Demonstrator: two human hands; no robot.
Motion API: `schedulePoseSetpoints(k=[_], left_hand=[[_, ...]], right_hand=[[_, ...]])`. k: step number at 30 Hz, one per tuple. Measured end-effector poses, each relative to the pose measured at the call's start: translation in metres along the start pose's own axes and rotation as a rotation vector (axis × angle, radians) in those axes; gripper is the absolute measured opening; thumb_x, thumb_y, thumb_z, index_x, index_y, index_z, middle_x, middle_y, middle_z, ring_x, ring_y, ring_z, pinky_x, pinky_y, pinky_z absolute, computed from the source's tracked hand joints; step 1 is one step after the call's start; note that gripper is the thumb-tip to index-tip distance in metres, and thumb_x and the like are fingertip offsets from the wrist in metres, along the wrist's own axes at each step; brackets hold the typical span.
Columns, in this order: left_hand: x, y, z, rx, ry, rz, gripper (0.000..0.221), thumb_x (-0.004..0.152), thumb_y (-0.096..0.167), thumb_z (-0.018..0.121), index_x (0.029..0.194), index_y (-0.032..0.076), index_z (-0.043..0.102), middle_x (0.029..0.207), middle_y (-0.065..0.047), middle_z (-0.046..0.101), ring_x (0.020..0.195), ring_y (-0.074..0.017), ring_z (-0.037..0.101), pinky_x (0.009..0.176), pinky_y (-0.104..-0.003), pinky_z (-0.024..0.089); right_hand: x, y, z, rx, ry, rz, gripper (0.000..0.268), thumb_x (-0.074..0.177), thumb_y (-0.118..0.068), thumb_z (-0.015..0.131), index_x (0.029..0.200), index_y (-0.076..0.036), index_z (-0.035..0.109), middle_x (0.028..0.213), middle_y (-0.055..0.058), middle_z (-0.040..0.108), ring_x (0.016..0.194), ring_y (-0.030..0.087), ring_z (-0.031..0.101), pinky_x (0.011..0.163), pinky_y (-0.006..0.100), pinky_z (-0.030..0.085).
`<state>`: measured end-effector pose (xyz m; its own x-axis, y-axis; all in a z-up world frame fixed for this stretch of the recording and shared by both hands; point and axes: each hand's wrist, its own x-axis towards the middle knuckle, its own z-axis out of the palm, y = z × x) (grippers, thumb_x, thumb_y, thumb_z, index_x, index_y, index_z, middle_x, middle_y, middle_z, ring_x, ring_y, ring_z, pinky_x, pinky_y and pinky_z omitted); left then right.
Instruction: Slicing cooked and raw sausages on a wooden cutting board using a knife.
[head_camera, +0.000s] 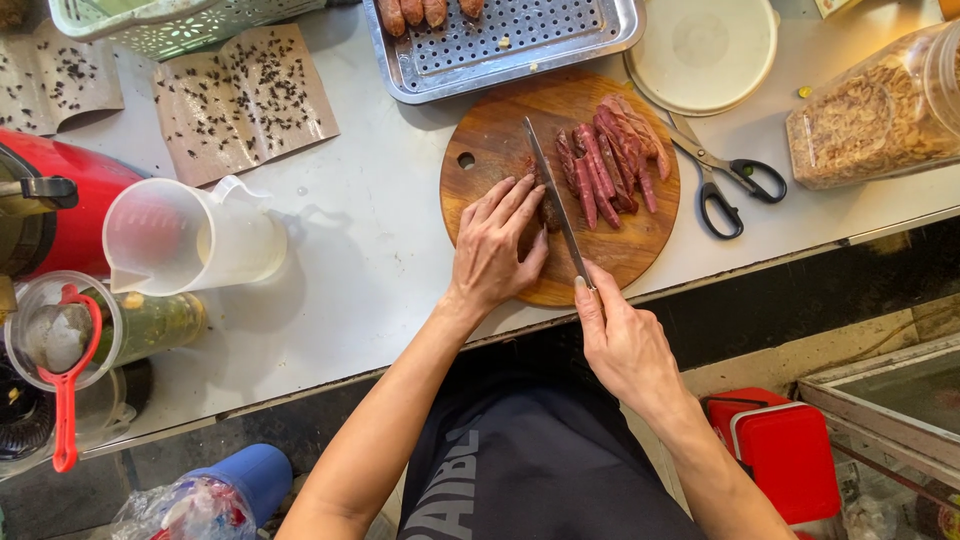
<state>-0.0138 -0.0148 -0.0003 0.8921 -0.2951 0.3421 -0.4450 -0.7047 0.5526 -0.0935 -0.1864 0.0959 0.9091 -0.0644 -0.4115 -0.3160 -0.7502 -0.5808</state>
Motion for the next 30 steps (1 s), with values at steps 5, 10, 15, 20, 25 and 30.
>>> schedulePoseSetpoints(k=[5,10,15,20,25,30], left_hand=[[0.000,0.000,0.002,-0.001,0.004,0.005,0.056,0.089,0.022,0.072,0.141,0.004,0.061,0.148,-0.012,0.059,0.140,-0.0293,0.052,0.115,-0.044,0.040],[0.002,0.002,-0.003,-0.003,0.004,-0.004,0.055,0.088,0.022,0.072,0.139,0.004,0.062,0.148,-0.012,0.060,0.140,-0.0288,0.053,0.114,-0.043,0.040],[0.002,0.002,-0.003,-0.013,-0.001,-0.018,0.053,0.089,0.022,0.072,0.138,0.004,0.063,0.148,-0.012,0.060,0.140,-0.0285,0.052,0.113,-0.043,0.041],[0.003,0.003,-0.004,-0.023,-0.002,-0.024,0.052,0.089,0.022,0.072,0.137,0.005,0.064,0.148,-0.011,0.060,0.140,-0.0284,0.052,0.112,-0.043,0.041],[0.003,0.001,-0.002,-0.034,0.014,-0.035,0.051,0.088,0.022,0.073,0.136,0.005,0.065,0.147,-0.010,0.061,0.139,-0.0283,0.053,0.112,-0.043,0.040],[0.003,0.001,-0.004,-0.055,0.036,-0.049,0.050,0.088,0.023,0.074,0.134,0.006,0.066,0.146,-0.010,0.062,0.139,-0.0274,0.054,0.112,-0.042,0.041]], right_hand=[[-0.001,0.001,0.002,-0.022,-0.009,0.003,0.052,0.104,-0.043,0.040,0.146,-0.015,0.050,0.075,0.028,0.071,0.077,0.048,0.072,0.070,0.055,0.055],[-0.014,-0.002,-0.002,-0.070,-0.071,0.113,0.052,0.102,-0.042,0.040,0.149,-0.020,0.047,0.075,0.030,0.070,0.077,0.049,0.071,0.072,0.058,0.055],[-0.013,0.002,-0.002,-0.075,-0.096,0.120,0.051,0.103,-0.041,0.040,0.148,-0.020,0.046,0.076,0.030,0.070,0.077,0.051,0.069,0.072,0.059,0.053],[0.008,-0.003,-0.003,-0.056,-0.128,0.110,0.051,0.102,-0.040,0.040,0.148,-0.019,0.045,0.079,0.030,0.071,0.080,0.051,0.070,0.074,0.059,0.053],[0.027,0.004,0.008,0.005,-0.051,-0.016,0.047,0.105,-0.039,0.040,0.145,-0.015,0.049,0.086,0.030,0.071,0.085,0.052,0.068,0.074,0.059,0.053],[0.011,-0.001,-0.001,-0.029,-0.013,0.005,0.048,0.104,-0.040,0.041,0.145,-0.016,0.050,0.081,0.029,0.071,0.082,0.051,0.069,0.070,0.059,0.053]])
